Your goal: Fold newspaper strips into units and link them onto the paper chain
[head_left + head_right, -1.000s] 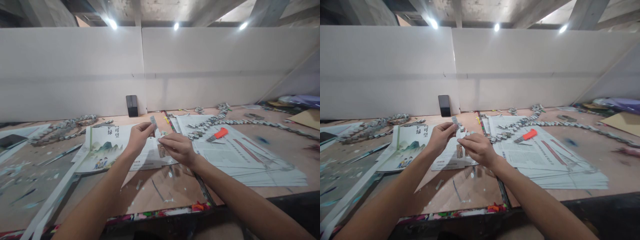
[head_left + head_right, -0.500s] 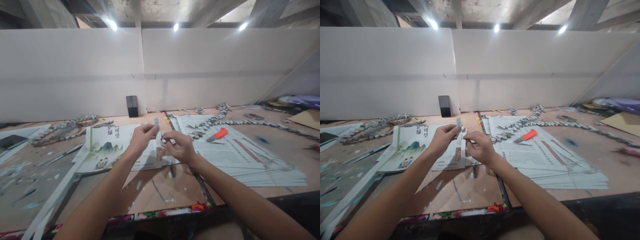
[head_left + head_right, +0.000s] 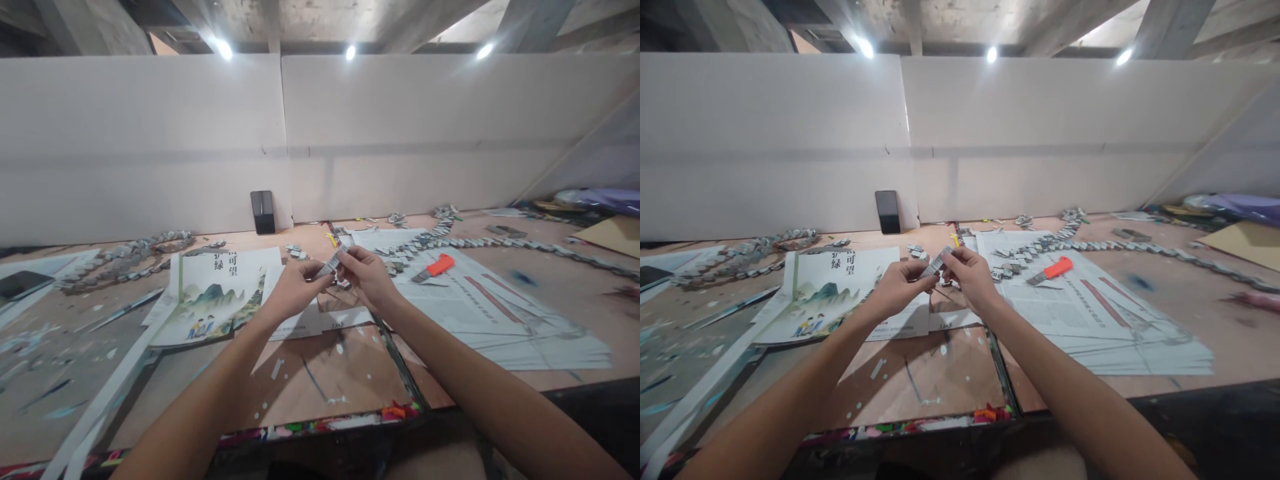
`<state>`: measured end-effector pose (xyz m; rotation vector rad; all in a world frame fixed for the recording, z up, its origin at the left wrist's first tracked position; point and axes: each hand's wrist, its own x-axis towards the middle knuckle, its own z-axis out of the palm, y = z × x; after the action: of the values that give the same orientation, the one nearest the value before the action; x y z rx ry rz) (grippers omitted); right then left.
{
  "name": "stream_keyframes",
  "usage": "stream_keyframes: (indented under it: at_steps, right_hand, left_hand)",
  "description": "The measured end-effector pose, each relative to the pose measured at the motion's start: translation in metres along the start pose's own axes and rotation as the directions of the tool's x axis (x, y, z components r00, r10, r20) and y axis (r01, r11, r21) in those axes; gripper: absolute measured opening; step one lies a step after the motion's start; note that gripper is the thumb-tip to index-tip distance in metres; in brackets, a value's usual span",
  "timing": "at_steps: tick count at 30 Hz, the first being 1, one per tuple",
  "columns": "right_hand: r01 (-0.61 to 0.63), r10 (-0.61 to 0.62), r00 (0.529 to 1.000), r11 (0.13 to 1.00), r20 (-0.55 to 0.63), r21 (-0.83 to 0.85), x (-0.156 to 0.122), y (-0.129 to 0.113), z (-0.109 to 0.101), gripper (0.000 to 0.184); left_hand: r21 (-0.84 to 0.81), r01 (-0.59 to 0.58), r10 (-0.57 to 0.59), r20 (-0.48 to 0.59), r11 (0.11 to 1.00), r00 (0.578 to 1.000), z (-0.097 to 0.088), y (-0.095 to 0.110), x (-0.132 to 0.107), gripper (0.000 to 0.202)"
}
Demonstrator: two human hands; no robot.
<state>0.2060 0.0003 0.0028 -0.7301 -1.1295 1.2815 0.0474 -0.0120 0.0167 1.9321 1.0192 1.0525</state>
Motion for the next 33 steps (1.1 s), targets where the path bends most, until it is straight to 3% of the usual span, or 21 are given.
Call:
stream_keyframes:
  at_steps: [5,9,12,16,23,29,31,33]
  right_hand:
    - [-0.040,0.039,0.999,0.997,0.015,0.059,0.001,-0.003,0.000,0.029]
    - [-0.045,0.045,0.999,0.999,0.023,0.016,-0.001,-0.005,0.001,0.029]
    - [0.059,-0.060,0.998,0.993,-0.006,-0.106,-0.003,-0.005,0.001,0.024]
    - [0.232,-0.249,0.969,0.915,-0.007,-0.329,-0.006,-0.005,0.002,0.018]
    - [0.427,-0.452,0.889,0.757,0.075,-0.494,-0.010,-0.002,0.003,0.010]
    - [0.644,-0.634,0.723,0.476,0.274,-0.599,-0.010,0.001,0.000,0.007]
    - [0.696,-0.653,0.677,0.420,0.339,-0.582,-0.010,0.002,-0.002,0.012]
    - [0.714,-0.653,0.662,0.400,0.368,-0.575,-0.010,0.003,-0.003,0.015]
  left_hand:
    - [-0.003,-0.002,0.002,-0.002,1.000,1.000,0.001,0.002,-0.001,0.022]
    - [0.019,-0.021,0.021,0.002,1.000,1.000,0.001,-0.003,0.000,0.027]
    - [0.042,-0.025,0.026,-0.014,0.999,1.000,0.000,-0.007,0.001,0.028]
    - [0.039,-0.029,0.030,-0.034,0.999,0.999,0.000,-0.009,0.002,0.028]
    - [-0.036,0.032,-0.034,-0.066,0.999,0.997,0.001,-0.008,0.003,0.031]
    - [-0.292,0.166,-0.160,0.046,0.942,0.986,0.005,-0.009,0.002,0.029]
    - [-0.376,0.176,-0.158,0.079,0.910,0.984,0.006,-0.010,0.002,0.028]
    - [-0.427,0.187,-0.160,0.097,0.885,0.982,0.006,-0.011,0.003,0.026]
